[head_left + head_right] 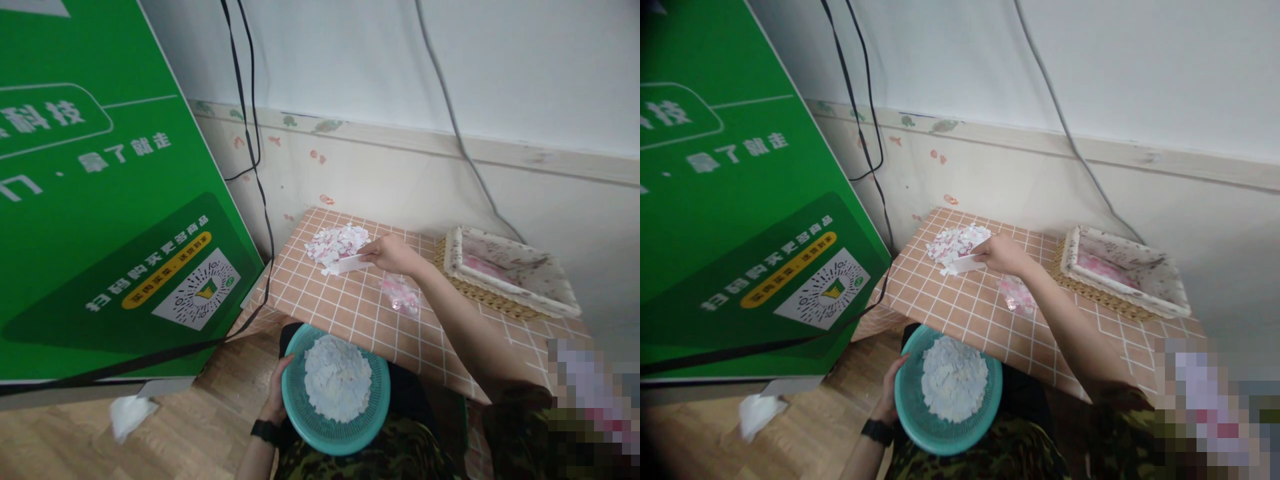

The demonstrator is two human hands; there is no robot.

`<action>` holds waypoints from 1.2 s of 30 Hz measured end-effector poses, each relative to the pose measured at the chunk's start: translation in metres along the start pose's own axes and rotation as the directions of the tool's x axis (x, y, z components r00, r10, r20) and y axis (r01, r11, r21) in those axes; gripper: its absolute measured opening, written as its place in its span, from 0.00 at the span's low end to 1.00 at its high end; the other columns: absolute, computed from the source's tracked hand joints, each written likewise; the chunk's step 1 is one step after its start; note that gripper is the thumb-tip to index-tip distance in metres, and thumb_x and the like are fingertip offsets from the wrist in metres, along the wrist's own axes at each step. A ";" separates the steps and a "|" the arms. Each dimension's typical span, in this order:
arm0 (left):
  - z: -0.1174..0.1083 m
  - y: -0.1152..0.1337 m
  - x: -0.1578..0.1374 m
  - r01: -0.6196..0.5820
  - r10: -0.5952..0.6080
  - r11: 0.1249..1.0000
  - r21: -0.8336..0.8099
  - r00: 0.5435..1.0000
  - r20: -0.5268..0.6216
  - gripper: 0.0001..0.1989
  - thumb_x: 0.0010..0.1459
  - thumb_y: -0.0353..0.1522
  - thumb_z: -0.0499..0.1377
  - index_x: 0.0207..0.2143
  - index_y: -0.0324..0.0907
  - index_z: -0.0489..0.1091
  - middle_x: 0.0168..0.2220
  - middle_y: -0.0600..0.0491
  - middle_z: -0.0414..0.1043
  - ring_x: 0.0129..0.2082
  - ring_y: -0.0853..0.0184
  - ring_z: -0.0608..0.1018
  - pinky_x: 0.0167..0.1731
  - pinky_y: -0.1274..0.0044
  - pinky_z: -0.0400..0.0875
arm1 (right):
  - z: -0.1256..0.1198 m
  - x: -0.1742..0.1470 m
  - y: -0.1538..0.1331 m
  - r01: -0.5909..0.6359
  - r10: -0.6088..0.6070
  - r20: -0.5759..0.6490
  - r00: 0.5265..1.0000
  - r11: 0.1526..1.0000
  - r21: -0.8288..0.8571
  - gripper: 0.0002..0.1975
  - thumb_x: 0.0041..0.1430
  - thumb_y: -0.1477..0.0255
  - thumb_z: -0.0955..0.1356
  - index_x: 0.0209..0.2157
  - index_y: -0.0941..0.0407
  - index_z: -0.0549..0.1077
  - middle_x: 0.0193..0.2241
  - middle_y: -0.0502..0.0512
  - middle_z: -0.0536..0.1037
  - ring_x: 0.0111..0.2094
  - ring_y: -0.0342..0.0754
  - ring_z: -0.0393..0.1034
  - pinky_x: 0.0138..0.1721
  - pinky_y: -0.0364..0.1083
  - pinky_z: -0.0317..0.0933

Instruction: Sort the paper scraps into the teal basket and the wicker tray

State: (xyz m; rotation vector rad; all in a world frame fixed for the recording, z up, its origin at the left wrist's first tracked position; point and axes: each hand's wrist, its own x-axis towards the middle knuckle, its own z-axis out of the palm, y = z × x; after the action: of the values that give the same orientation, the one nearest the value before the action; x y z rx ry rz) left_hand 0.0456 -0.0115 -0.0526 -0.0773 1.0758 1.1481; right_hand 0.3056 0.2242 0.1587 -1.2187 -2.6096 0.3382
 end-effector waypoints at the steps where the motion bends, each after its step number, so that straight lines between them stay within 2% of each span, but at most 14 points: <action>1: 0.001 0.000 -0.001 0.001 -0.001 1.000 0.006 1.000 -0.002 0.14 0.41 0.37 0.64 0.30 0.36 0.75 0.26 0.47 0.78 0.27 0.55 0.78 0.35 0.64 0.70 | 0.001 0.002 -0.001 0.008 -0.008 0.005 1.000 1.000 0.019 0.11 0.55 0.72 0.66 0.38 0.49 0.77 0.32 0.49 0.80 0.32 0.44 0.72 0.32 0.42 0.57; 5: 0.000 -0.001 -0.001 -0.009 0.009 1.000 0.009 1.000 -0.008 0.14 0.41 0.37 0.64 0.30 0.37 0.76 0.26 0.47 0.78 0.28 0.54 0.78 0.35 0.64 0.69 | 0.006 0.005 -0.004 0.008 -0.005 -0.046 0.999 0.998 0.066 0.11 0.57 0.71 0.65 0.40 0.49 0.76 0.37 0.50 0.79 0.37 0.46 0.72 0.37 0.44 0.59; 8: -0.005 -0.003 0.003 -0.013 0.013 1.000 -0.006 1.000 0.018 0.13 0.43 0.37 0.63 0.29 0.36 0.76 0.27 0.47 0.78 0.27 0.56 0.78 0.34 0.66 0.70 | 0.006 0.002 -0.006 -0.010 0.016 -0.082 0.997 0.998 0.067 0.12 0.57 0.70 0.65 0.41 0.50 0.76 0.37 0.50 0.79 0.37 0.46 0.72 0.38 0.44 0.59; 13: -0.012 -0.006 0.009 -0.018 0.018 1.000 -0.026 1.000 0.014 0.12 0.43 0.36 0.64 0.28 0.36 0.75 0.25 0.48 0.78 0.25 0.59 0.78 0.32 0.69 0.70 | 0.005 -0.005 -0.006 -0.009 0.011 -0.046 0.999 0.999 0.048 0.11 0.57 0.71 0.65 0.40 0.49 0.77 0.34 0.49 0.79 0.35 0.44 0.72 0.34 0.43 0.58; 19: -0.014 -0.007 0.011 0.022 -0.020 0.999 -0.030 0.998 0.053 0.13 0.45 0.36 0.63 0.31 0.35 0.74 0.27 0.47 0.79 0.25 0.59 0.78 0.33 0.68 0.71 | 0.004 -0.005 -0.002 0.038 -0.042 0.034 0.999 0.995 0.092 0.11 0.55 0.72 0.65 0.38 0.50 0.78 0.31 0.49 0.80 0.30 0.43 0.71 0.31 0.42 0.57; 22: -0.014 -0.008 0.012 0.011 -0.010 0.999 -0.033 0.999 0.043 0.13 0.45 0.35 0.63 0.33 0.35 0.74 0.28 0.48 0.79 0.26 0.59 0.78 0.33 0.68 0.71 | 0.003 -0.007 0.000 0.019 -0.018 -0.010 1.000 0.996 0.088 0.12 0.56 0.71 0.65 0.40 0.50 0.77 0.33 0.49 0.80 0.32 0.44 0.72 0.32 0.42 0.58; 27: -0.014 -0.007 0.012 0.007 -0.006 1.000 -0.021 0.999 0.054 0.12 0.47 0.35 0.62 0.33 0.35 0.74 0.27 0.48 0.79 0.25 0.60 0.78 0.32 0.69 0.72 | 0.002 -0.012 0.001 0.009 -0.013 0.030 0.999 0.992 0.130 0.11 0.56 0.71 0.64 0.38 0.50 0.78 0.32 0.49 0.80 0.31 0.44 0.72 0.31 0.42 0.58; 32: -0.013 -0.007 0.011 -0.010 0.011 1.000 -0.018 0.996 0.083 0.11 0.48 0.35 0.62 0.31 0.36 0.74 0.28 0.48 0.79 0.26 0.61 0.78 0.34 0.70 0.71 | 0.006 -0.012 0.001 -0.062 0.067 -0.053 0.996 0.994 0.093 0.11 0.56 0.71 0.65 0.38 0.52 0.78 0.32 0.51 0.80 0.32 0.46 0.72 0.32 0.43 0.59; 36: -0.014 -0.007 0.013 -0.005 0.006 1.000 -0.015 0.997 0.075 0.12 0.47 0.35 0.62 0.32 0.35 0.75 0.28 0.48 0.79 0.28 0.60 0.79 0.36 0.69 0.71 | 0.010 -0.009 -0.003 -0.074 0.081 -0.056 0.995 0.992 0.106 0.11 0.56 0.71 0.65 0.39 0.52 0.78 0.34 0.52 0.80 0.32 0.46 0.72 0.33 0.44 0.60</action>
State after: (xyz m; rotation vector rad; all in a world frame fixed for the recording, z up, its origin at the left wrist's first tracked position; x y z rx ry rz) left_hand 0.0417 -0.0136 -0.0728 -0.0419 1.0016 1.1556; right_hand 0.3059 0.2147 0.1496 -1.2769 -2.4662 0.4394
